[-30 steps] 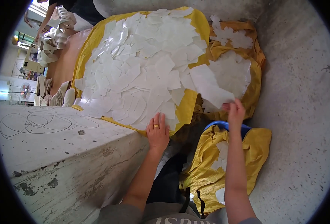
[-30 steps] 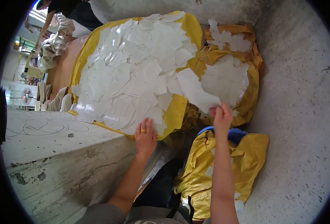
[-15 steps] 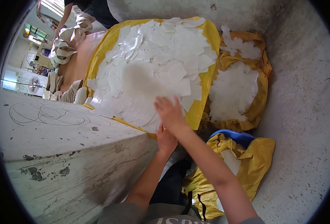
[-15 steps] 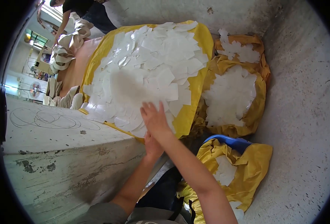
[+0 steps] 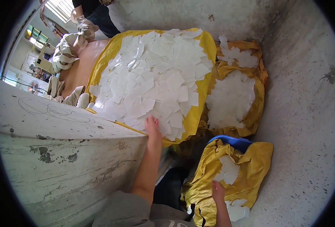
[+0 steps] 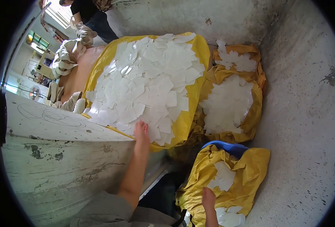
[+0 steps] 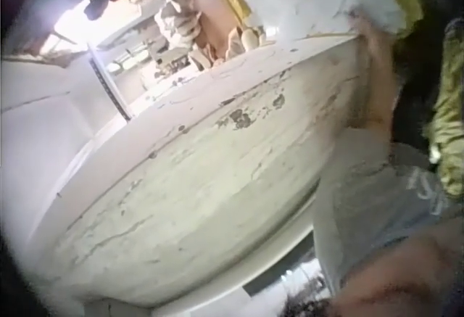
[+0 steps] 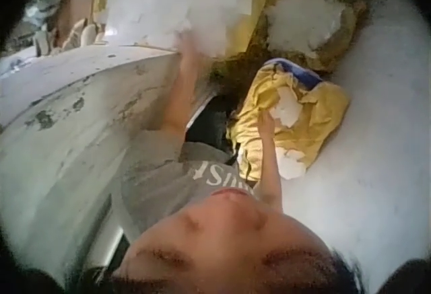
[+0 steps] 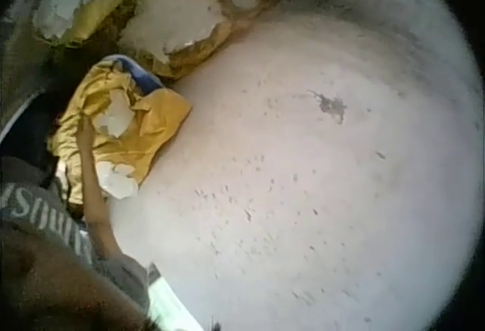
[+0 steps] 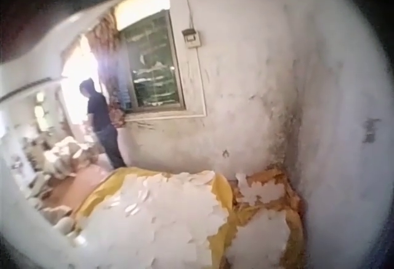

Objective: Assembling shoe components by inserting white liners into shoe uppers at a workshop table.

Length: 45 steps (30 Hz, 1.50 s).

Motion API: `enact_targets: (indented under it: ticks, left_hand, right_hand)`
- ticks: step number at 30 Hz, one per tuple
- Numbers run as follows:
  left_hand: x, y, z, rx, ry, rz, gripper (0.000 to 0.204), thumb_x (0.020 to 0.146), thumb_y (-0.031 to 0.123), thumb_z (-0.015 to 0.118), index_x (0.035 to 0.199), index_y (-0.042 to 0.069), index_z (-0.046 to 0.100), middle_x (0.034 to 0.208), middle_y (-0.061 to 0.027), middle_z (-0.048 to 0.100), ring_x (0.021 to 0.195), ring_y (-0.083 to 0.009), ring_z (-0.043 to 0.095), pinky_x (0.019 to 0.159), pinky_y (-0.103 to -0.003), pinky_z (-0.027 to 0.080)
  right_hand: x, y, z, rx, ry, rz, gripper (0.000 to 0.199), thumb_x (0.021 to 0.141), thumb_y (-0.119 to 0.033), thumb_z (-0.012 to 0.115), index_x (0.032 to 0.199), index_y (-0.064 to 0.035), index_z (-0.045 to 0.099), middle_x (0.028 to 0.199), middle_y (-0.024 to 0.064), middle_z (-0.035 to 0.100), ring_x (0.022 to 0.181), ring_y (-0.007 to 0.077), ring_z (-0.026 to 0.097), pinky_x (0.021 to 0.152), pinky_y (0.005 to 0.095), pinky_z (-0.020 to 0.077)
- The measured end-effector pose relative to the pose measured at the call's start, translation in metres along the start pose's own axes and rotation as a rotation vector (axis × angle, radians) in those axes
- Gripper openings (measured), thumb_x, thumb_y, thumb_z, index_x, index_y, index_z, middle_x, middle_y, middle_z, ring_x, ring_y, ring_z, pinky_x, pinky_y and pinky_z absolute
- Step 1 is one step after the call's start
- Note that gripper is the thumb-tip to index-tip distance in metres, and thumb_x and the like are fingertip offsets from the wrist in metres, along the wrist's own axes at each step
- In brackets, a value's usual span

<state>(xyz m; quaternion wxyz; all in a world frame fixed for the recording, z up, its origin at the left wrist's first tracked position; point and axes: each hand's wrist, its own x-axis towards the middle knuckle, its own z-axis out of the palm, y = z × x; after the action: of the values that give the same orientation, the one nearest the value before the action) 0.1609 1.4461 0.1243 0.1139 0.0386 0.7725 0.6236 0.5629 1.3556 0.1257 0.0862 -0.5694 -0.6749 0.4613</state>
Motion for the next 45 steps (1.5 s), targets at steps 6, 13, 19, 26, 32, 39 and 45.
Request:
enact_targets:
  ticks: [6,13,19,26,32,39,45]
  left_hand:
    - [0.057,0.026,0.013,-0.482,0.275,-0.676,0.027,0.083,0.026,0.062,0.099,0.005,0.054,0.087,-0.0053,0.058,0.066,-0.0131,0.053,0.058,-0.023,0.042]
    - [0.068,0.030,0.022,-0.517,0.361,-0.514,0.023,0.083,0.021,0.062,0.096,0.004,0.053,0.084,-0.0054,0.057,0.064,-0.0122,0.053,0.054,-0.020,0.042]
    - [0.083,0.032,0.019,-0.533,0.475,-0.328,0.019,0.083,0.016,0.062,0.093,0.003,0.052,0.081,-0.0056,0.057,0.062,-0.0114,0.054,0.051,-0.017,0.043]
    - [0.060,0.126,0.055,-0.527,0.331,0.097,0.019,0.084,0.015,0.060,0.087,0.004,0.046,0.081,-0.0047,0.054,0.071,-0.0110,0.055,0.065,-0.020,0.047]
    - [0.068,0.169,0.083,-0.667,0.226,0.174,0.023,0.085,0.019,0.060,0.087,0.002,0.045,0.085,-0.0077,0.052,0.073,-0.0140,0.056,0.066,-0.021,0.048]
    - [0.159,0.087,0.099,-0.467,0.008,-0.137,0.031,0.085,0.023,0.060,0.096,-0.002,0.046,0.088,-0.0117,0.052,0.074,-0.0191,0.058,0.068,-0.026,0.052]
    - [0.165,0.045,0.108,-0.352,-0.068,-0.260,0.031,0.087,0.022,0.058,0.097,-0.004,0.046,0.093,-0.0135,0.053,0.078,-0.0208,0.058,0.069,-0.027,0.054]
  right_hand:
    - [-0.120,0.093,-0.049,-0.045,0.155,0.451,0.015,0.077,-0.003,0.055,0.089,-0.0022,0.064,0.074,0.0094,0.065,0.061,0.0189,0.060,0.057,0.0261,0.0483]
    - [-0.147,0.108,-0.024,0.031,0.168,0.538,0.015,0.078,-0.007,0.056,0.090,-0.0021,0.064,0.073,0.0096,0.066,0.059,0.0187,0.062,0.056,0.0254,0.0486]
    - [-0.134,0.068,-0.013,0.066,0.002,0.469,0.017,0.079,-0.009,0.057,0.091,-0.0007,0.064,0.074,0.0097,0.065,0.061,0.0187,0.063,0.058,0.0248,0.0493]
    - [-0.146,0.083,-0.020,0.179,0.014,0.615,0.019,0.081,-0.012,0.057,0.095,-0.0003,0.063,0.079,0.0108,0.065,0.064,0.0192,0.063,0.060,0.0247,0.0501]
    - [-0.152,0.075,-0.025,0.180,-0.071,0.689,0.033,0.089,-0.028,0.046,0.098,-0.0007,0.063,0.091,0.0129,0.065,0.075,0.0264,0.060,0.075,0.0349,0.0466]
    - [-0.178,0.088,-0.006,0.292,-0.035,0.736,0.032,0.088,-0.026,0.048,0.097,-0.0003,0.063,0.089,0.0114,0.065,0.076,0.0245,0.060,0.073,0.0328,0.0475]
    - [-0.206,0.116,0.003,0.314,-0.002,0.932,0.029,0.085,-0.024,0.053,0.097,0.0005,0.063,0.088,0.0109,0.065,0.077,0.0226,0.060,0.073,0.0317,0.0487]
